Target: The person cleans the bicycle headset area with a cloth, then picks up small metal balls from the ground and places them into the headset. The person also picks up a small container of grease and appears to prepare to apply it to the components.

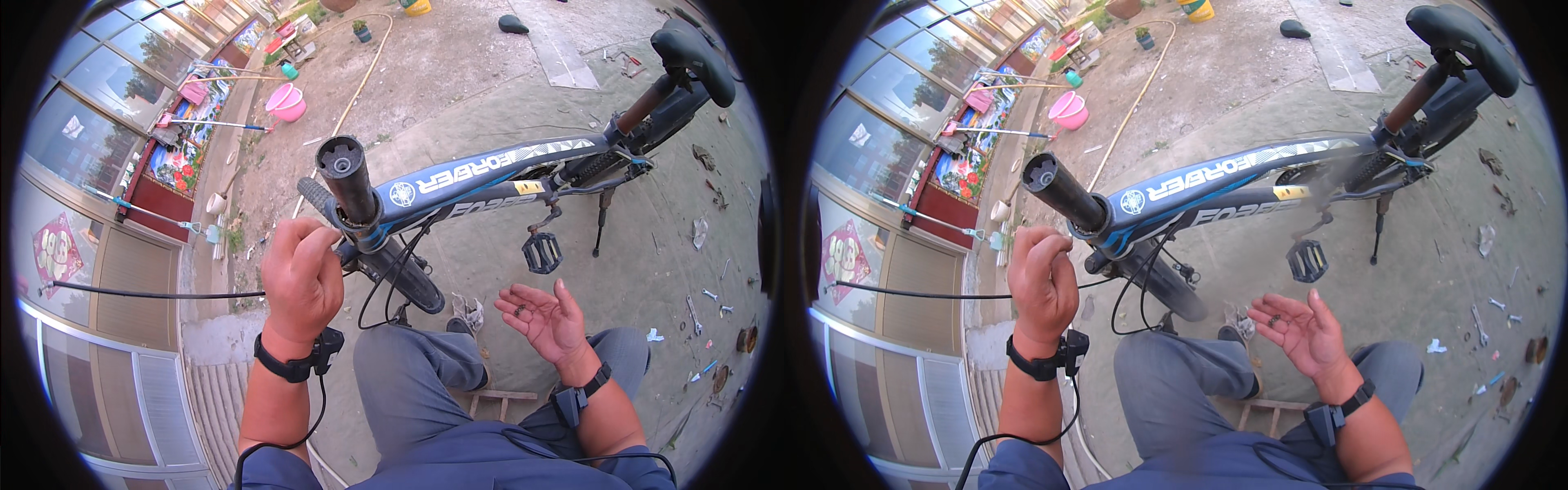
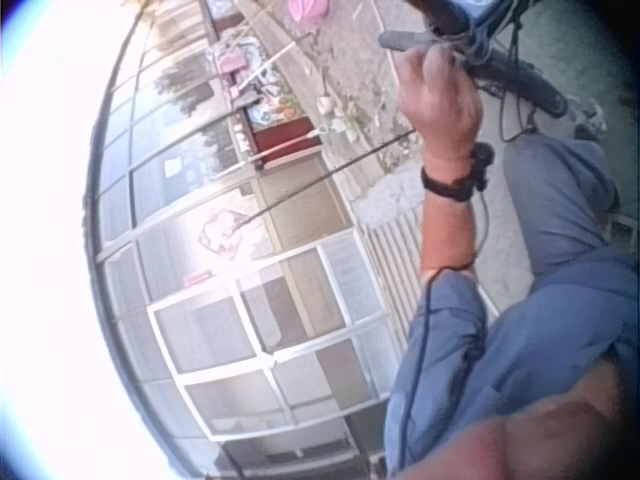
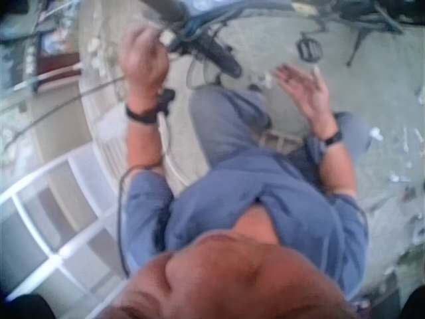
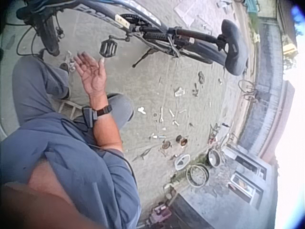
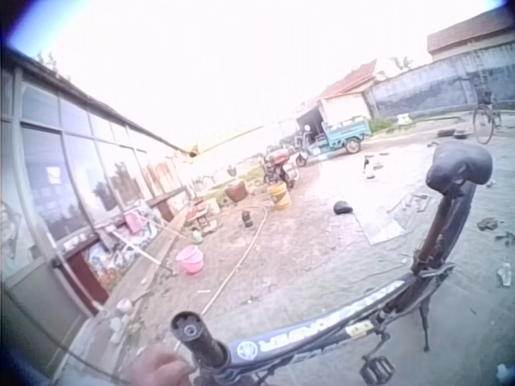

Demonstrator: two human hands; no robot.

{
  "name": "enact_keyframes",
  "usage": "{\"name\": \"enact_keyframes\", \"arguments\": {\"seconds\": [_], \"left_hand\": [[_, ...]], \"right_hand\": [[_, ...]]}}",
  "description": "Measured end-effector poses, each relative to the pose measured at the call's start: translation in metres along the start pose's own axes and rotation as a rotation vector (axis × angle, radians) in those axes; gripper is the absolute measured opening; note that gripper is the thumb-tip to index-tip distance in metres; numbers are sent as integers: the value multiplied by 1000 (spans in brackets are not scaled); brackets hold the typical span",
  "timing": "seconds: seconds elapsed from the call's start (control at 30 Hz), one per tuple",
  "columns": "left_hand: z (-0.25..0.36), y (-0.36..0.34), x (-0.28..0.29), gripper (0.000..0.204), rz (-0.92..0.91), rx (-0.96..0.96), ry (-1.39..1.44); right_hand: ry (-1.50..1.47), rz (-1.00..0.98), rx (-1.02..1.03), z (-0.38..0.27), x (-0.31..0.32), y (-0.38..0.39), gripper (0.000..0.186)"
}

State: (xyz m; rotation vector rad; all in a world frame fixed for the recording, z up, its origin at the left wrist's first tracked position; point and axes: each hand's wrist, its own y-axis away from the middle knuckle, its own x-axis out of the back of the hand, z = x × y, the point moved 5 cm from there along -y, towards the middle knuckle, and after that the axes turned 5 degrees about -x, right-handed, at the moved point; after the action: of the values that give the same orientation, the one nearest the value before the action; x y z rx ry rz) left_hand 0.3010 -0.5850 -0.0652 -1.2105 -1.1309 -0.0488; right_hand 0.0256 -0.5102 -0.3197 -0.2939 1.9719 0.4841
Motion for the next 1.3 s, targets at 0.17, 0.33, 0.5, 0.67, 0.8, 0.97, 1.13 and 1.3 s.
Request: {"name": "enact_keyframes", "arguments": {"seconds": [0.17, 0.33, 0.5, 0.67, 0.8, 0.97, 1.13, 1.3], "left_hand": [[19, 23, -8, 32, 75, 57, 91], [68, 55, -52, 29, -22, 226, 336], [105, 78, -92, 25, -177, 339, 435], [118, 81, -110, 20, -248, 366, 445], [128, 80, -120, 18, -257, 341, 439], [135, 83, -134, 14, -310, 368, 420], [137, 89, -142, 13, -335, 374, 433], [139, 95, -144, 14, -347, 402, 466]], "right_hand": [[-17, -17, -17, 1, -6, 0, 80], [-51, -10, -52, 9, -8, 1, 81], [-50, -49, -94, 14, -11, 3, 83], [-22, -64, -131, 16, -16, 6, 82], [-17, -67, -145, 21, -14, 6, 81], [8, -35, -168, 29, -8, 5, 80], [40, 13, -197, 34, -9, 6, 83], [48, 13, -218, 36, -13, 7, 86]]}}
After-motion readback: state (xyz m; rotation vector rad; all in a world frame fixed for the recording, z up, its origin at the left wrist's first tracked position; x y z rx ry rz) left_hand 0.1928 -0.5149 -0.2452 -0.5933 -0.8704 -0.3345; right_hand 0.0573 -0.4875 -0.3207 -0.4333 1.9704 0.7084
